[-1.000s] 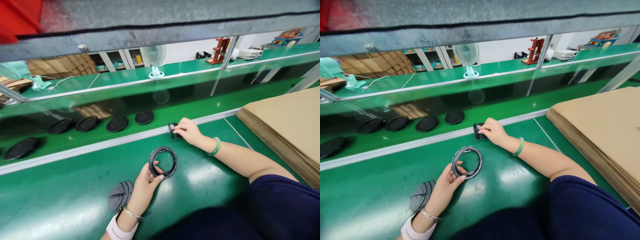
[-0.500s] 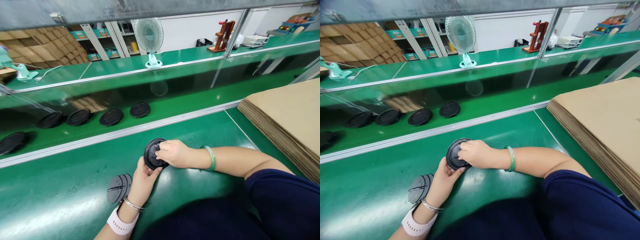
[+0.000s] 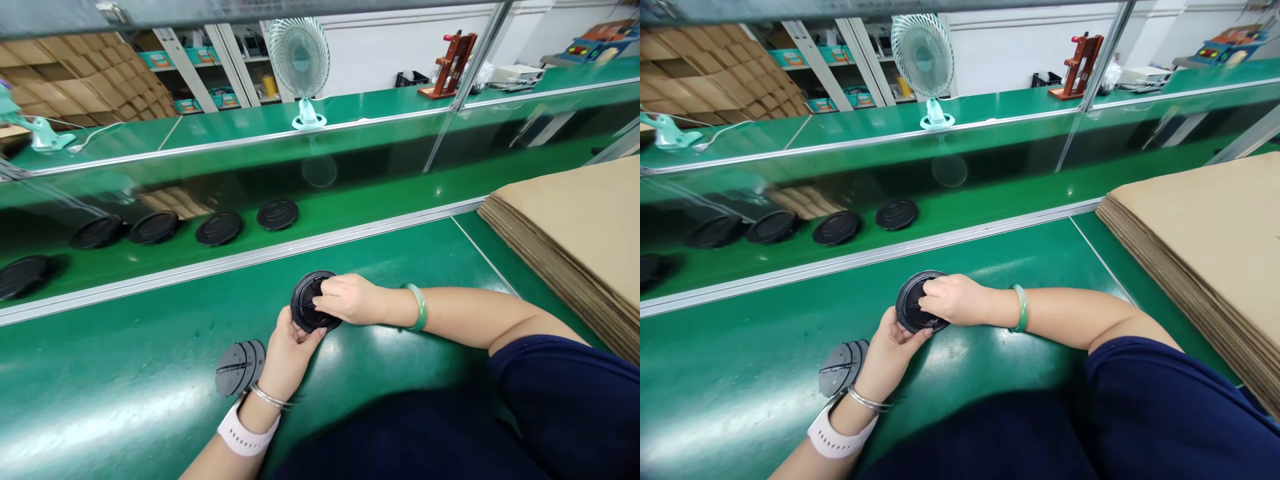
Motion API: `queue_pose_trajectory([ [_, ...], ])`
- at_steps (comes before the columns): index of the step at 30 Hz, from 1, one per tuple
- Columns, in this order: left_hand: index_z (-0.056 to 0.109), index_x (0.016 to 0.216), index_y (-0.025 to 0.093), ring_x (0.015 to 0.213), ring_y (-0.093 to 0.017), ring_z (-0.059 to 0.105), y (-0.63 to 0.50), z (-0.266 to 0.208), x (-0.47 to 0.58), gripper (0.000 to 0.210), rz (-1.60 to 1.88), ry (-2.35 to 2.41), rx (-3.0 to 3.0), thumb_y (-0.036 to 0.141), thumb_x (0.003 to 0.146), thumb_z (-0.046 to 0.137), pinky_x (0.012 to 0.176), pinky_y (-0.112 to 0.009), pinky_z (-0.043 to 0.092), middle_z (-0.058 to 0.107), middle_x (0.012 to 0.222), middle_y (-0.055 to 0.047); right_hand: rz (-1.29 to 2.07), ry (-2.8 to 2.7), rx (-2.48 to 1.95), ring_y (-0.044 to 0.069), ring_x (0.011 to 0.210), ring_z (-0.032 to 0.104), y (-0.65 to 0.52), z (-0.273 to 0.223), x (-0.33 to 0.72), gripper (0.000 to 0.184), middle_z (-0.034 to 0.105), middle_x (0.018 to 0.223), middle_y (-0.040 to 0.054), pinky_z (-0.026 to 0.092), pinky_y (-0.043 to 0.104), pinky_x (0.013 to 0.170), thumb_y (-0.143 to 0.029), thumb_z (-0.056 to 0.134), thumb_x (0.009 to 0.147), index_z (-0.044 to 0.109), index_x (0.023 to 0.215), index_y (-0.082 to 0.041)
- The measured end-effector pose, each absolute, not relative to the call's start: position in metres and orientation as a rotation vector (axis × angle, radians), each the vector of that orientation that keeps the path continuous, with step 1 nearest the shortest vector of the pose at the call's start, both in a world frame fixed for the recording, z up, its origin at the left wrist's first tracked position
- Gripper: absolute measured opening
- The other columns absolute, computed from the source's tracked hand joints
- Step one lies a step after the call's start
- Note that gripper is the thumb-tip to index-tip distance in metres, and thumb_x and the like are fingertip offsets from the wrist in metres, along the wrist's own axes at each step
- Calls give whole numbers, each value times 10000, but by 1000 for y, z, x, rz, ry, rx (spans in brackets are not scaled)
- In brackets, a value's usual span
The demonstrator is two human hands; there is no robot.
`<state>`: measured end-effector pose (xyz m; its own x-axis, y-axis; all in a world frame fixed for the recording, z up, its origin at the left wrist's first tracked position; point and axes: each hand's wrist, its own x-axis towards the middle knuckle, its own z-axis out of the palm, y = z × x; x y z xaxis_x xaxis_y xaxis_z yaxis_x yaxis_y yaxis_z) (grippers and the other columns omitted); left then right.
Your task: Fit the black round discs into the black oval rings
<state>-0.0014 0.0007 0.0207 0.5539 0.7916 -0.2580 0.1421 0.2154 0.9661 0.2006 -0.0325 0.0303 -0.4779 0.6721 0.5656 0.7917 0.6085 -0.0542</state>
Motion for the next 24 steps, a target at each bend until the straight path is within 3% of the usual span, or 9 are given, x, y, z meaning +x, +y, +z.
queue_pose_trajectory([
  [12,470,1107,198,958,-234,718,-2,19,-2,529,538,907,1351,286,711,809,844,-348,592,713,1050,-69,-259,-2378,-1129,165,720,450,-34,39,202,299,480,752,35,383,284,641,-178,385,1052,619,870,-135],
  [24,470,1099,200,929,-196,726,-1,20,-2,537,533,924,1348,269,692,813,835,-325,610,721,1025,-38,-73,-2320,-1241,187,807,540,-36,32,199,222,575,884,77,495,302,744,-262,472,1039,645,1025,-124],
])
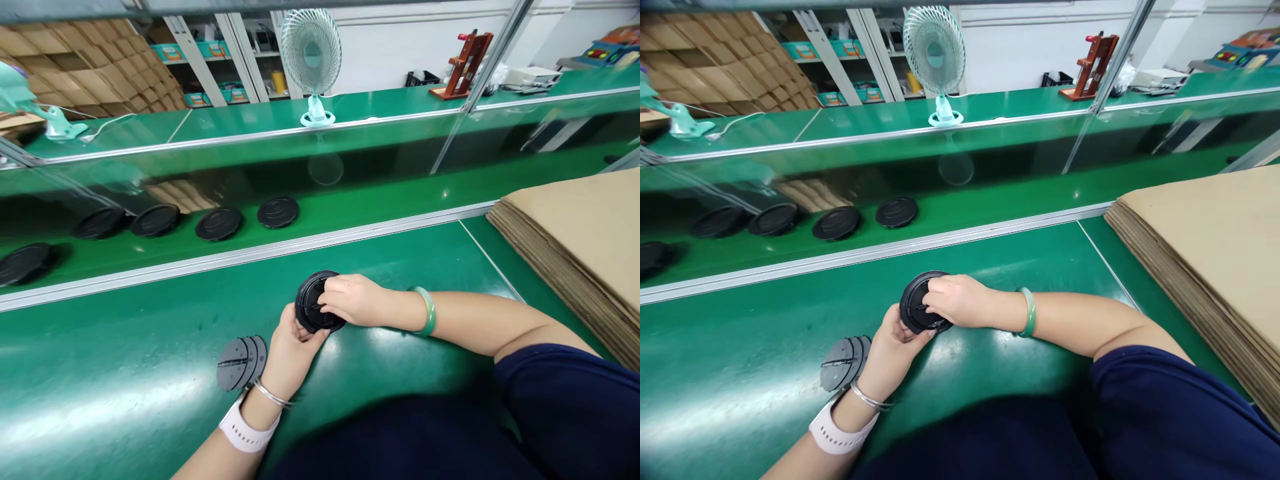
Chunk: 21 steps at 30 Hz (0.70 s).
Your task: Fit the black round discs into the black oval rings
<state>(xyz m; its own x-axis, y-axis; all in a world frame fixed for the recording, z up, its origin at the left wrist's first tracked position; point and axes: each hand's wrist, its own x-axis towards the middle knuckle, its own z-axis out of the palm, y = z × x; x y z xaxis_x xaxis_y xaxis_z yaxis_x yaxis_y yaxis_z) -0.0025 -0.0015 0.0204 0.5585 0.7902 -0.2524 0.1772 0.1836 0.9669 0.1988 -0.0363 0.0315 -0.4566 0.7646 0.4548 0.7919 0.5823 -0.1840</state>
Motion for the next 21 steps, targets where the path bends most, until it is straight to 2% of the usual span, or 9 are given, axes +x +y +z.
queue_pose_trajectory([
  [4,471,1130,203,932,-190,726,-2,21,-1,549,527,924,1350,248,692,801,855,-326,609,723,1026,-32,-162,-2313,-1374,235,872,551,-39,25,189,311,583,916,121,520,370,790,-205,466,1026,563,1269,-37],
  [7,472,1139,203,912,-189,728,-3,21,-1,552,529,947,1367,239,692,794,847,-328,610,724,1007,-28,-162,-2353,-1397,250,879,541,-40,28,186,328,584,925,146,525,397,791,-142,439,1004,562,1271,3],
  [10,471,1104,204,903,-188,726,-3,19,-1,527,556,941,1346,234,688,794,828,-321,609,722,994,-24,-109,-2272,-1286,252,932,531,-42,38,191,304,591,970,136,515,407,851,-181,438,1018,595,1245,-54],
  [14,475,1086,200,956,-187,715,-2,16,1,523,609,889,1276,205,669,790,881,-321,588,717,1057,-39,111,-1820,-1377,265,1137,493,-39,41,202,365,544,1212,141,437,469,1017,-278,512,1012,533,1354,-151],
  [16,473,1101,198,964,-196,715,-2,15,1,524,598,880,1291,205,676,779,891,-336,584,717,1071,-50,412,-1618,-1489,243,1117,518,-33,35,205,323,557,1187,117,437,452,1011,-258,552,986,569,1297,-173],
  [18,467,1130,198,967,-214,717,-3,14,2,530,574,897,1337,214,691,763,882,-355,589,717,1071,-60,696,-1498,-1532,215,1034,553,-27,26,206,188,587,1074,75,457,406,958,-234,586,951,629,1124,-177],
  [21,456,1172,202,990,-244,715,-6,15,3,554,564,939,1400,211,698,743,860,-374,597,712,1072,-69,826,-1401,-1520,188,922,557,-21,15,204,79,574,955,32,456,349,859,-242,634,893,612,934,-178],
])
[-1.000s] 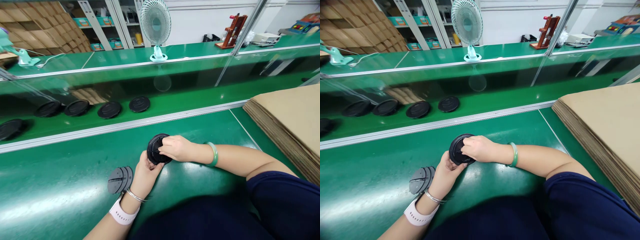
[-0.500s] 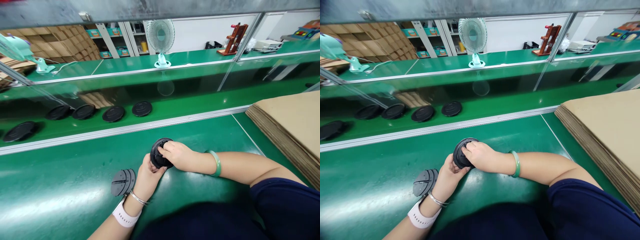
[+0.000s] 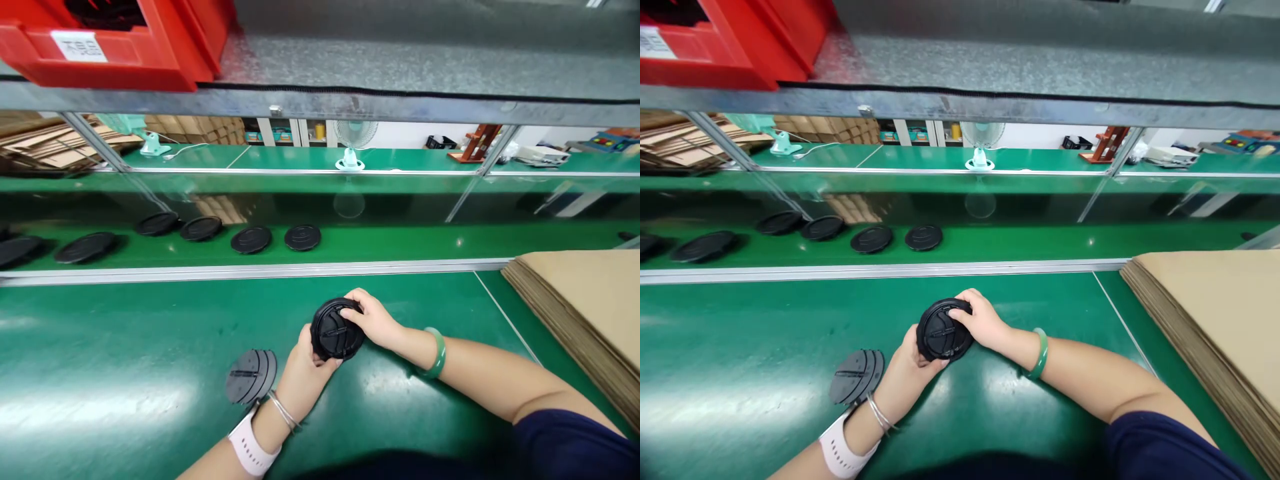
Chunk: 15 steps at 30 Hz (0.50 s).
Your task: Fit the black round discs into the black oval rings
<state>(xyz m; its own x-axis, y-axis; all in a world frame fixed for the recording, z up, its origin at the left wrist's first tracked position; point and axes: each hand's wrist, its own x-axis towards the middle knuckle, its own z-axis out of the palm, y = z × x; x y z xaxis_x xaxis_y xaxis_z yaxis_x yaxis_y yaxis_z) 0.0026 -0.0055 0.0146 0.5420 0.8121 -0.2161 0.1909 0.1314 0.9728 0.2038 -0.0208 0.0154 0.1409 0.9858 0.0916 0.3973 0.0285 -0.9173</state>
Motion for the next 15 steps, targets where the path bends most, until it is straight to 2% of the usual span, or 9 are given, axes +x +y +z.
queue_pose_trajectory([
  [5,459,1148,209,971,-250,725,-6,16,7,522,559,908,1387,177,694,714,844,-368,602,716,1043,-65,826,-1326,-1518,183,843,559,-21,18,205,167,578,907,27,449,324,773,-335,662,840,588,848,-185],
  [7,458,1144,208,961,-248,727,-4,16,9,521,572,878,1371,189,695,723,837,-363,602,717,1045,-66,967,-1317,-1439,203,890,592,-21,25,209,265,627,944,39,472,343,819,-406,693,822,602,935,-184],
  [10,476,1153,202,951,-248,723,-6,15,10,530,608,870,1418,249,705,756,816,-356,598,714,1080,-78,1173,-1407,-1327,240,1058,608,-25,36,212,528,660,1117,63,476,371,951,-467,795,739,590,1140,-189],
  [12,501,1157,199,926,-259,718,-10,15,11,548,600,923,1516,333,707,784,801,-366,594,721,1057,-82,1156,-1482,-1408,254,1093,609,-32,37,215,576,657,1165,73,484,379,974,-499,802,723,593,1166,-195],
  [15,508,1229,194,943,-327,711,-11,13,14,705,507,1030,1666,461,657,822,792,-428,591,721,1056,-108,947,-1534,-1640,275,1021,651,-39,23,228,632,674,1144,86,541,392,909,-599,760,706,598,1171,-202],
])
